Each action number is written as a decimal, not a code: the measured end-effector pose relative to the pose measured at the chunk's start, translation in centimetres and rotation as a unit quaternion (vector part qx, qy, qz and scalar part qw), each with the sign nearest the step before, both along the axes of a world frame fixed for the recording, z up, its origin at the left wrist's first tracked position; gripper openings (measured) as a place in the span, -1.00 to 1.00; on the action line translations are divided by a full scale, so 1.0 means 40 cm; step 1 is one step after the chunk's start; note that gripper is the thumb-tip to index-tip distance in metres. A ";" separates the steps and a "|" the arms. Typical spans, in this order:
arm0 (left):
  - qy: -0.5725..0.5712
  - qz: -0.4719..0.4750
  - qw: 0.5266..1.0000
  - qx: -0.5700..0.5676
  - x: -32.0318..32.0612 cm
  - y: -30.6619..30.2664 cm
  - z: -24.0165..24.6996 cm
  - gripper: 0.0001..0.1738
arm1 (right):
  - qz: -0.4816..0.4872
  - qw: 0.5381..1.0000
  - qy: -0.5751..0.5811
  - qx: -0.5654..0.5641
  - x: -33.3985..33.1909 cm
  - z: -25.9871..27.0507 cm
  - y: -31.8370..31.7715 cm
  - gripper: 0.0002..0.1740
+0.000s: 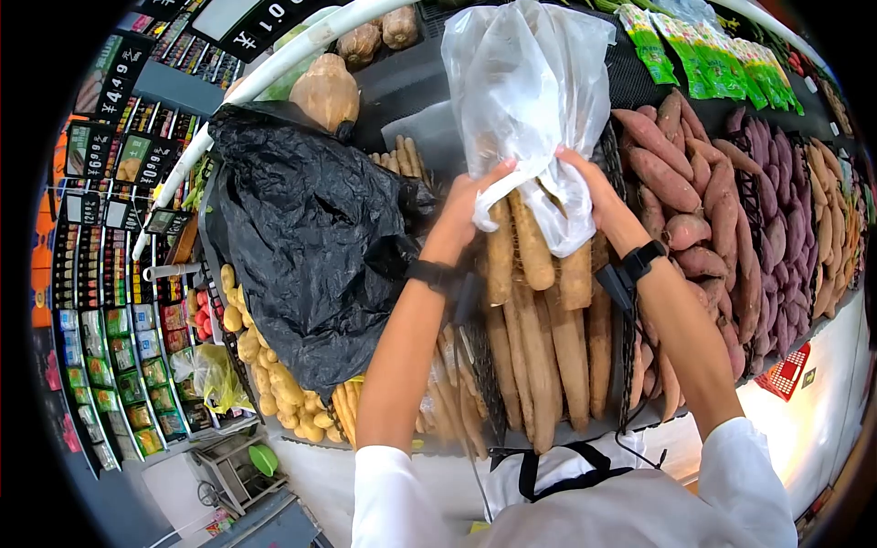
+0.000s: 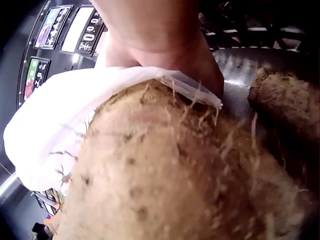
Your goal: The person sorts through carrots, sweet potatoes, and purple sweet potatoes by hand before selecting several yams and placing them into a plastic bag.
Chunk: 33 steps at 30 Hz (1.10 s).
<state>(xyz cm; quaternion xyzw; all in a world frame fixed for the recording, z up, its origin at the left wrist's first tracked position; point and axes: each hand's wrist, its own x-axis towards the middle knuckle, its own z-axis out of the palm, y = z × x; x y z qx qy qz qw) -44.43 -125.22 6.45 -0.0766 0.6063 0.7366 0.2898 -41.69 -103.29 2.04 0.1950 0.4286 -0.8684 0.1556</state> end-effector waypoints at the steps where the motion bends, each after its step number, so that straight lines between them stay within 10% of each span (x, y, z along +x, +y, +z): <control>1: -0.001 0.001 1.000 -0.001 0.003 0.000 -0.013 -0.40 | 0.022 0.998 0.005 -0.055 -0.009 -0.022 0.007 -0.17; 33: 0.150 0.011 0.986 -0.070 0.283 0.148 0.135 -0.29 | 0.008 0.994 0.086 0.073 0.260 0.244 0.127 -0.34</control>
